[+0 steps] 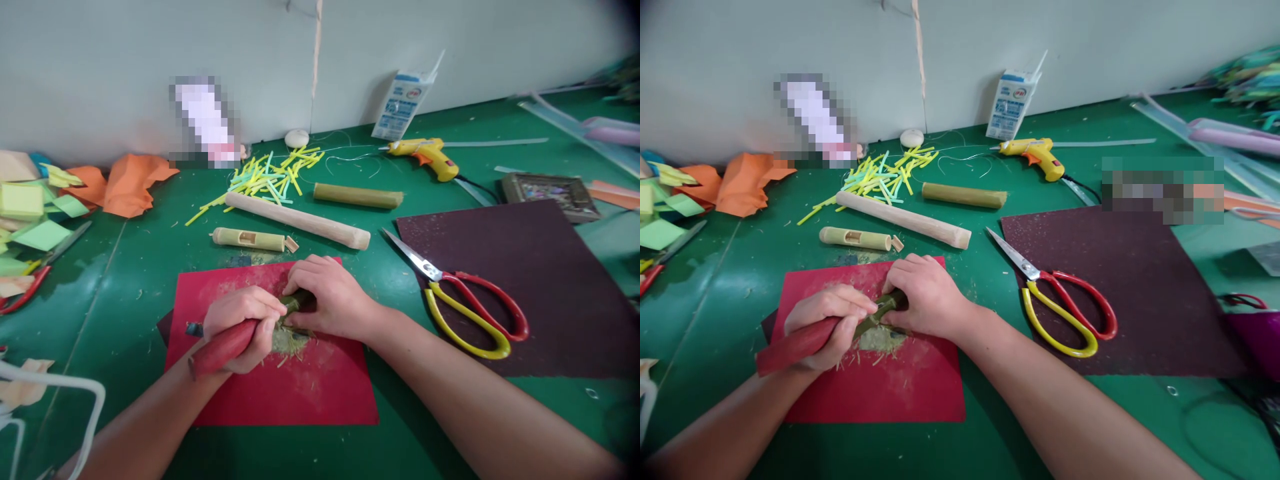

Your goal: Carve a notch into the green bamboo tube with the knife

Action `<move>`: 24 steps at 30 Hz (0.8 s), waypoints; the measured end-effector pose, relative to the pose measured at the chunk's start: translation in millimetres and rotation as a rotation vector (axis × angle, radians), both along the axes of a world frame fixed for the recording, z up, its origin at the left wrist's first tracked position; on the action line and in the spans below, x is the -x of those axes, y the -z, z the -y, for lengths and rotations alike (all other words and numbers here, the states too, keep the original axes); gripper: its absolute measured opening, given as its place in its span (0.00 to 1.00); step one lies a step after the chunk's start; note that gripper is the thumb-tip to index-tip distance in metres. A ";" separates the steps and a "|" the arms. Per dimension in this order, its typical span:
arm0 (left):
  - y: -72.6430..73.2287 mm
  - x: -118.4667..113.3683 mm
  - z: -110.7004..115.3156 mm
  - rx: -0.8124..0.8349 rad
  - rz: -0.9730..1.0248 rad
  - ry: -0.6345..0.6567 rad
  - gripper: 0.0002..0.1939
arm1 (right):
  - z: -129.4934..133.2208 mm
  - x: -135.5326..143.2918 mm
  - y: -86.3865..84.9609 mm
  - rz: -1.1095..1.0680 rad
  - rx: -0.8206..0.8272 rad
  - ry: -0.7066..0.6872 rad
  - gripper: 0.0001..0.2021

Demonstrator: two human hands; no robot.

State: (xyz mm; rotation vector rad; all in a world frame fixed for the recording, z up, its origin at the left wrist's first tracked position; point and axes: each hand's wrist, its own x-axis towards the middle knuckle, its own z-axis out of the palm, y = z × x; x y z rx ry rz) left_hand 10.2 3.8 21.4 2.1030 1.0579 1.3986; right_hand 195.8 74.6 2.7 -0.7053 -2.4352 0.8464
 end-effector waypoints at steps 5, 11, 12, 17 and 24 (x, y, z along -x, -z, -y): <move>5.3 2.0 2.2 -0.037 0.006 0.008 0.06 | 0.1 -0.2 -0.6 0.014 0.009 0.015 0.15; 14.3 8.7 7.1 -0.104 0.071 -0.065 0.07 | -0.3 -0.4 -1.4 0.006 0.004 0.011 0.15; 14.5 9.4 7.0 -0.104 0.074 -0.068 0.07 | -0.4 -0.5 -1.4 0.007 0.006 0.011 0.15; 11.6 8.9 2.5 -0.062 0.053 -0.009 0.08 | -1.6 -0.8 0.2 0.010 0.001 0.012 0.16; 20.1 10.0 1.8 -0.080 0.121 -0.021 0.05 | -1.6 -0.6 1.9 -0.010 -0.024 0.015 0.15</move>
